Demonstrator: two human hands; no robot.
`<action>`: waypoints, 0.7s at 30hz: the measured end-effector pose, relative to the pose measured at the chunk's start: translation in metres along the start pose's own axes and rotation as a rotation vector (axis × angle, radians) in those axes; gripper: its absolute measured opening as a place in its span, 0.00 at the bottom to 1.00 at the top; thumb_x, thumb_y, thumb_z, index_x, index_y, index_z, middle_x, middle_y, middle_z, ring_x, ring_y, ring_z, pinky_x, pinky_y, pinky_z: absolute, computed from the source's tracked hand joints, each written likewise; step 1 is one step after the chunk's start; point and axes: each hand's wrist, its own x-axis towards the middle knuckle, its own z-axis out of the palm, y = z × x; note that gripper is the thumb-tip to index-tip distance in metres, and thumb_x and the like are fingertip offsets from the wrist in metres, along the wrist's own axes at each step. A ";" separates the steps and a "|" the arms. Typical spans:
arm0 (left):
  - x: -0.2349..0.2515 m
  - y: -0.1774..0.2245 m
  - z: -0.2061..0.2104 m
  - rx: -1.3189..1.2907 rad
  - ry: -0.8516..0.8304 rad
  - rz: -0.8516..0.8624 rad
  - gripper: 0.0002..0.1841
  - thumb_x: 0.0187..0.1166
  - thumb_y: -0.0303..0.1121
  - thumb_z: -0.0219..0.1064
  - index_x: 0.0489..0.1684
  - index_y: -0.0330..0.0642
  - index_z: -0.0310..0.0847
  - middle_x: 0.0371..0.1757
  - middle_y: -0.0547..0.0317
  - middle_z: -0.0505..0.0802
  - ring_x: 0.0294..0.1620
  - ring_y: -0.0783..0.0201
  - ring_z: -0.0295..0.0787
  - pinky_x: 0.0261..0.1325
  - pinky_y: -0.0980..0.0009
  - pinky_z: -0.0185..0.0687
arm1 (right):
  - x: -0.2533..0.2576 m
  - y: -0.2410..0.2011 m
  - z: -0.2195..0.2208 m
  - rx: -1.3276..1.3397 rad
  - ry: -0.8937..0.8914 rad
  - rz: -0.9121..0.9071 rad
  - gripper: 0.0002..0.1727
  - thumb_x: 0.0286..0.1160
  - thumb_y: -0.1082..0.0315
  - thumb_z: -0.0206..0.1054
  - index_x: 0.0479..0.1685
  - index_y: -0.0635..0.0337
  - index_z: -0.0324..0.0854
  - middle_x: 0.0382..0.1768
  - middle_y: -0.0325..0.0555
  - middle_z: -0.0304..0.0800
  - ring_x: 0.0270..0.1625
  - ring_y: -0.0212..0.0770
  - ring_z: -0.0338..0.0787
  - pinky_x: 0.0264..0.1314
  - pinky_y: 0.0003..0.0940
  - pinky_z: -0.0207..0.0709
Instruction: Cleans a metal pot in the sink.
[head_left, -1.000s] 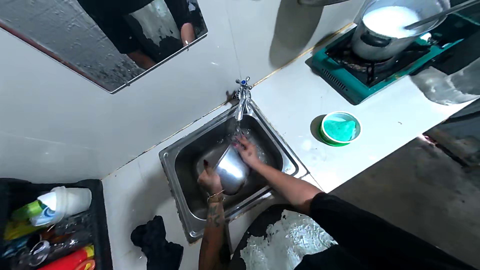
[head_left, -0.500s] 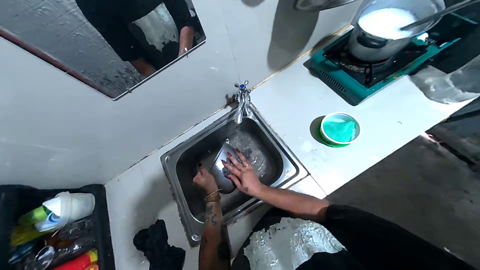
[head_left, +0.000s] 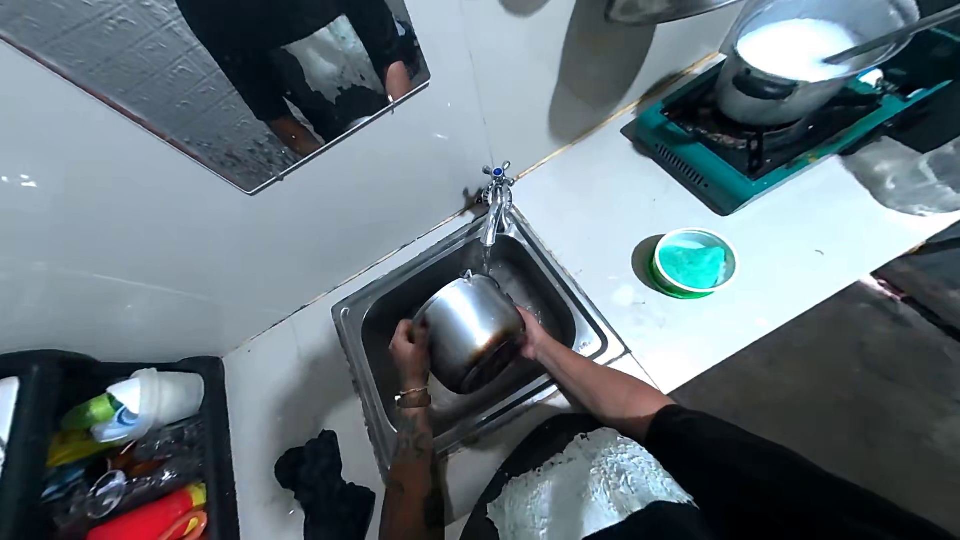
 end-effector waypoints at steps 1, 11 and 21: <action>0.004 0.013 -0.006 0.117 -0.081 -0.006 0.23 0.81 0.41 0.67 0.43 0.20 0.83 0.42 0.31 0.89 0.49 0.45 0.87 0.60 0.46 0.78 | 0.001 0.000 0.000 -0.028 0.031 -0.032 0.25 0.94 0.46 0.41 0.64 0.54 0.76 0.44 0.47 0.87 0.43 0.40 0.88 0.45 0.40 0.82; -0.002 0.022 0.010 0.422 -0.121 -0.067 0.32 0.77 0.57 0.70 0.21 0.29 0.83 0.28 0.42 0.88 0.37 0.45 0.86 0.50 0.42 0.76 | -0.005 -0.016 0.012 -0.839 -0.040 -0.629 0.27 0.91 0.65 0.55 0.86 0.66 0.66 0.88 0.58 0.65 0.91 0.51 0.63 0.92 0.47 0.53; -0.021 -0.010 0.003 -0.134 0.109 0.011 0.29 0.74 0.34 0.72 0.02 0.53 0.56 0.07 0.81 0.63 0.09 0.84 0.57 0.19 0.81 0.57 | 0.015 -0.017 0.008 -0.556 -0.066 -0.466 0.23 0.93 0.65 0.51 0.82 0.62 0.72 0.78 0.56 0.78 0.76 0.44 0.79 0.77 0.43 0.71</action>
